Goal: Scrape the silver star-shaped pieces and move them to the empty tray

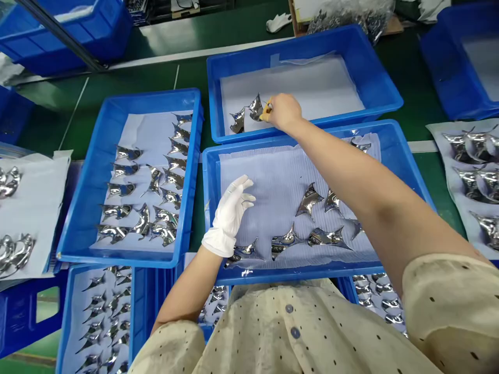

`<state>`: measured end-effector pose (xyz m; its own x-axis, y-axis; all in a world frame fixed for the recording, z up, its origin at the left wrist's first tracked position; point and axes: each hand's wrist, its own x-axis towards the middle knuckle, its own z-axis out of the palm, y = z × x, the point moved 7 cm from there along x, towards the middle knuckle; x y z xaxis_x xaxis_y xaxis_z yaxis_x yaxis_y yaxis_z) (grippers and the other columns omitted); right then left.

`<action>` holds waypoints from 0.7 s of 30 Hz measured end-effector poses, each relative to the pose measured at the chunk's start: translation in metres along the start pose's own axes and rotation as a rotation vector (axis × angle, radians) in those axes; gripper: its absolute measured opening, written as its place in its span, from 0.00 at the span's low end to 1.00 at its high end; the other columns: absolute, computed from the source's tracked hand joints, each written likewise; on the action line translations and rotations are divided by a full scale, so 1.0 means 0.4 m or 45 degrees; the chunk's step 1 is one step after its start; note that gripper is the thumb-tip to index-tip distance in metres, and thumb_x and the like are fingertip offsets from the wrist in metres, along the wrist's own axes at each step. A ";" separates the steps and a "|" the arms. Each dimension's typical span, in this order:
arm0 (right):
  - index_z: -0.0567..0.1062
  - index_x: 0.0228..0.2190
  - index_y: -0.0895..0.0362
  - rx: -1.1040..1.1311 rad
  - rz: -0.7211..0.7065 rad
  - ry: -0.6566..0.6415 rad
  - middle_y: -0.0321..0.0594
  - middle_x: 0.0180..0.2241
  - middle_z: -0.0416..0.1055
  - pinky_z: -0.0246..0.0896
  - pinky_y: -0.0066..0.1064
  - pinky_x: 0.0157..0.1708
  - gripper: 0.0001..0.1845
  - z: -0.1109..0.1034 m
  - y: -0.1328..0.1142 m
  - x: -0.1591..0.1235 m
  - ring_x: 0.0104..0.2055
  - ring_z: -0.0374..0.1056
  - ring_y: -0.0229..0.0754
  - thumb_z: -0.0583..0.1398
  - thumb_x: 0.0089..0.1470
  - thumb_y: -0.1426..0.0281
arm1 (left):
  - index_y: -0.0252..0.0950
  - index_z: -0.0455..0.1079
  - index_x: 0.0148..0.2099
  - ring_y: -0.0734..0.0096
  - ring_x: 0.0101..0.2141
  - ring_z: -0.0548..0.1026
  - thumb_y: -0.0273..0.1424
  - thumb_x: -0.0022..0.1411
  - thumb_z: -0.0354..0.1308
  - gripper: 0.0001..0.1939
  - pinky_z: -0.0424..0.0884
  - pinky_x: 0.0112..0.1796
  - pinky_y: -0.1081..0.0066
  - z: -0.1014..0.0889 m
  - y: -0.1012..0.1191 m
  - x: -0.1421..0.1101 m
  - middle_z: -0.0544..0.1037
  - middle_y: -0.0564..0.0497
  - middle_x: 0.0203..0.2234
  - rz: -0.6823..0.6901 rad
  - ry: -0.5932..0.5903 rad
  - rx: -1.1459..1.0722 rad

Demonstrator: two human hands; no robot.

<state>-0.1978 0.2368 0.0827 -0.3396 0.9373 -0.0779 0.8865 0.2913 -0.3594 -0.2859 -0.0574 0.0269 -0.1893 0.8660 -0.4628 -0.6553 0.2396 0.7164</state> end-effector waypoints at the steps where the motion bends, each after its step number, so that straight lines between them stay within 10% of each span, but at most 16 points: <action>1: 0.84 0.41 0.60 -0.047 0.040 -0.036 0.51 0.41 0.81 0.69 0.44 0.51 0.11 0.014 0.003 0.030 0.49 0.77 0.58 0.67 0.54 0.77 | 0.37 0.77 0.57 0.80 0.32 0.79 0.43 0.61 0.73 0.26 0.76 0.34 0.78 -0.003 0.000 0.002 0.81 0.45 0.53 0.008 0.009 0.017; 7: 0.82 0.36 0.59 -0.055 0.023 -0.194 0.48 0.41 0.82 0.71 0.40 0.49 0.09 0.055 -0.018 0.076 0.49 0.77 0.56 0.71 0.51 0.70 | 0.37 0.77 0.56 0.80 0.31 0.79 0.45 0.54 0.77 0.31 0.75 0.33 0.78 -0.013 -0.003 0.013 0.81 0.45 0.52 -0.006 0.021 0.059; 11: 0.79 0.32 0.60 -0.067 -0.049 0.052 0.44 0.43 0.82 0.67 0.36 0.53 0.12 -0.049 0.043 0.032 0.56 0.76 0.52 0.62 0.64 0.65 | 0.37 0.76 0.57 0.80 0.31 0.79 0.44 0.57 0.76 0.30 0.75 0.33 0.78 -0.018 -0.002 0.009 0.81 0.45 0.51 0.004 0.017 0.097; 16: 0.70 0.14 0.57 -0.044 0.020 0.263 0.39 0.14 0.65 0.67 0.33 0.42 0.25 -0.173 0.333 -0.145 0.37 0.75 0.44 0.71 0.54 0.63 | 0.37 0.76 0.56 0.80 0.31 0.78 0.45 0.59 0.74 0.28 0.75 0.34 0.78 -0.002 0.011 -0.001 0.81 0.46 0.49 0.065 -0.033 0.119; 21: 0.57 0.08 0.54 -0.005 0.119 0.308 0.40 0.17 0.66 0.66 0.31 0.37 0.37 -0.155 0.603 -0.326 0.39 0.76 0.43 0.77 0.43 0.58 | 0.38 0.77 0.55 0.81 0.30 0.78 0.44 0.57 0.75 0.27 0.74 0.33 0.78 0.023 0.006 -0.009 0.83 0.48 0.46 0.076 -0.068 0.176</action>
<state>0.0800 0.1966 0.0640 -0.1719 0.9785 0.1143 0.9119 0.2020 -0.3573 -0.2800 -0.0558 0.0352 -0.1831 0.9017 -0.3917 -0.5363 0.2423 0.8085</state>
